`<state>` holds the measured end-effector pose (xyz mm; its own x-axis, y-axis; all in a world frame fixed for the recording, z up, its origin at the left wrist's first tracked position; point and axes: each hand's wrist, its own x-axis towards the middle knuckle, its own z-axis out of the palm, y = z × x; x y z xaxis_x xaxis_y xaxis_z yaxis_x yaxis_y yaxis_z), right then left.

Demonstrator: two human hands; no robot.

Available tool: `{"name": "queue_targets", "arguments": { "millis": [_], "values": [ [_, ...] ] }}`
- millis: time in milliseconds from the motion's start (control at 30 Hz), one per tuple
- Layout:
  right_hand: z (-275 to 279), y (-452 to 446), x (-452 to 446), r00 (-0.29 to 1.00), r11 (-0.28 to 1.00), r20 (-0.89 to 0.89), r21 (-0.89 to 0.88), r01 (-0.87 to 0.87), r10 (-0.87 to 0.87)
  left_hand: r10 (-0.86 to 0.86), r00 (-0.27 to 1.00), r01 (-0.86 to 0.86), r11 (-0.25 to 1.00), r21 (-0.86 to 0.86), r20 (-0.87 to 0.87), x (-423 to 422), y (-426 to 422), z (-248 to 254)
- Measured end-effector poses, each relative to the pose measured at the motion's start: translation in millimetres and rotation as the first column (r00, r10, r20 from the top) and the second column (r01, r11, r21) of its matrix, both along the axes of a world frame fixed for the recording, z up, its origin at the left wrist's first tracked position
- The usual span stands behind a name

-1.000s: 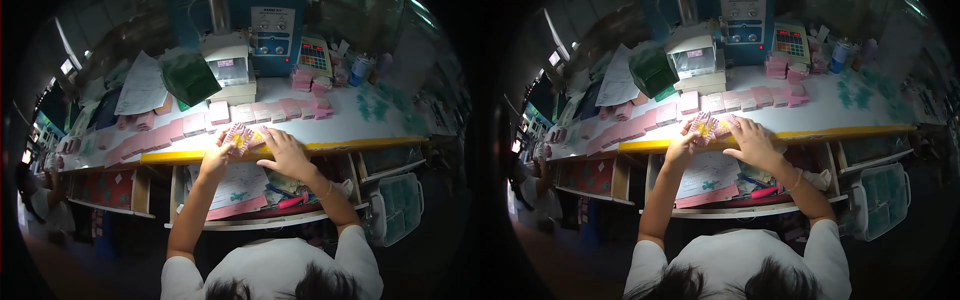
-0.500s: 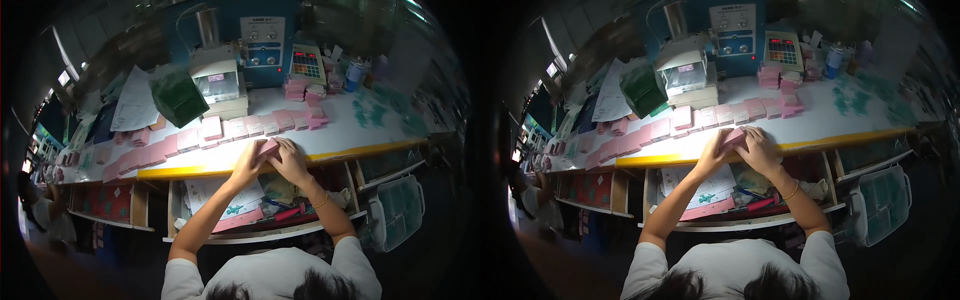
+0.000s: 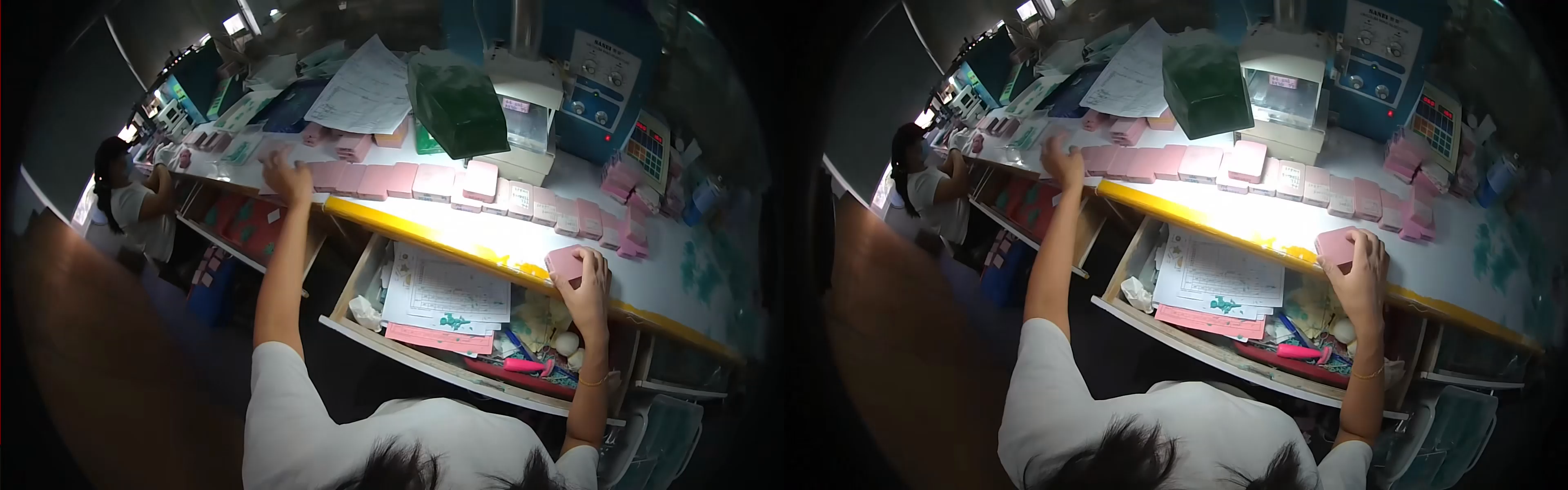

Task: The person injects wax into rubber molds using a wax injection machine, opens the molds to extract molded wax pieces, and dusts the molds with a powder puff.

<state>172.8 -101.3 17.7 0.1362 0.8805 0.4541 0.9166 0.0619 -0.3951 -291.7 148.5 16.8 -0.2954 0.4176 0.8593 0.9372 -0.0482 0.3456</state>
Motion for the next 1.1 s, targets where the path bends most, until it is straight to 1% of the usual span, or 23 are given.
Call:
{"name": "queue_targets", "arguments": {
  "millis": [33,67,133,167,233,300,400,433,500,533,567,633,667,700,733,767,800,833,867,900,933,1000,1100],
  "values": [
    [1.3,-0.6,-4.4,1.0,0.999,-0.018,-0.021,-0.025,0.025,0.15,0.987,-0.154,0.986,-0.069,-0.058,-30.4,5.2,-2.6],
    [1.8,-0.2,-6.6,0.997,0.997,-0.032,-0.015,-0.076,0.076,0.193,0.974,-0.213,0.957,-0.195,-0.117,-75.7,22.4,-20.3],
    [4.2,-0.6,-6.6,0.995,0.995,-0.02,0.007,-0.101,0.101,0.297,0.952,-0.225,0.845,-0.485,0.077,-85.0,14.4,-21.6],
    [6.1,-3.5,-4.7,0.997,0.996,0.0,-0.017,-0.083,0.083,0.13,0.991,-0.099,0.858,-0.503,0.025,-112.4,37.3,-40.8],
    [13.1,-5.4,-2.1,0.999,0.994,0.004,-0.097,-0.045,0.046,0.116,0.993,-0.1,0.823,-0.56,-0.008,-92.4,24.2,-25.9],
    [22.3,-7.6,-1.6,0.998,0.986,0.015,-0.155,-0.061,0.065,0.059,0.997,-0.08,0.858,-0.508,-0.057,-87.4,21.9,-27.4],
    [17.5,-7.0,2.3,0.996,0.989,0.032,-0.129,-0.073,0.077,-0.089,0.996,0.078,0.89,-0.448,-0.004,-74.8,17.9,-31.7],
    [14.0,-5.5,3.8,0.998,0.99,-0.034,-0.127,-0.063,0.059,-0.109,0.994,0.099,0.887,-0.452,0.004,-68.5,15.6,-34.8],
    [-3.2,5.3,20.6,0.874,0.986,-0.464,0.0,-0.165,0.146,-0.134,0.989,0.148,0.897,-0.417,0.063,-50.5,4.5,-31.2],
    [-8.1,8.8,27.1,0.717,0.967,-0.652,0.118,-0.224,0.246,-0.15,0.985,0.173,0.856,-0.487,0.086,-52.1,8.8,-34.3],
    [-11.9,8.7,29.8,0.723,0.969,-0.648,0.116,-0.217,0.239,-0.158,0.983,0.182,0.854,-0.487,0.091,-37.6,5.6,-32.4],
    [-15.0,9.9,32.6,0.885,0.974,-0.428,0.204,-0.102,0.182,0.05,0.922,-0.081,0.995,-0.064,-0.385,17.1,-18.1,-14.0],
    [-4.9,5.4,23.3,0.917,0.984,-0.374,0.152,-0.089,0.14,-0.187,0.937,0.177,0.982,-0.06,-0.295,47.8,-26.9,-1.1],
    [1.5,1.0,15.8,0.962,0.994,-0.249,0.053,-0.1,0.11,-0.418,0.884,0.422,0.906,-0.031,-0.207,82.4,-32.3,8.5],
    [4.6,-2.4,9.8,0.989,0.994,-0.116,-0.046,-0.098,0.093,-0.694,0.693,0.714,0.698,-0.055,0.193,117.2,-33.5,8.7],
    [2.9,-3.8,5.4,0.996,0.994,0.017,-0.057,-0.092,0.093,-0.777,0.317,0.906,0.417,0.067,0.544,149.9,-36.1,9.2],
    [3.9,-6.1,4.3,0.995,0.994,0.025,-0.051,-0.098,0.099,-0.662,0.139,0.978,0.206,0.0,0.736,174.4,-51.9,29.3],
    [6.0,-7.5,3.7,0.994,0.993,0.041,-0.069,-0.096,0.099,-0.565,-0.12,0.991,-0.018,0.134,0.816,192.3,-43.5,23.9],
    [7.7,-7.9,3.4,0.993,0.992,0.058,-0.086,-0.094,0.099,-0.472,-0.271,0.962,-0.159,0.221,0.839,208.2,-42.5,25.7],
    [5.2,-6.5,5.9,0.993,0.99,0.017,-0.081,-0.114,0.116,-0.436,-0.46,0.879,-0.348,0.327,0.773,221.4,-29.9,15.6],
    [3.7,-5.3,6.4,0.992,0.99,0.02,-0.073,-0.121,0.123,-0.241,-0.457,0.874,-0.301,0.382,0.856,239.7,-29.4,32.3],
    [2.4,-5.0,7.9,0.991,0.989,-0.016,-0.067,-0.13,0.129,-0.197,-0.261,0.965,-0.045,0.257,0.945,268.3,-24.4,48.2],
    [4.2,-6.7,10.7,0.993,0.991,0.002,-0.066,-0.114,0.115,-0.186,-0.304,0.952,-0.022,0.305,0.934,271.0,-25.8,43.5]
  ]
}}
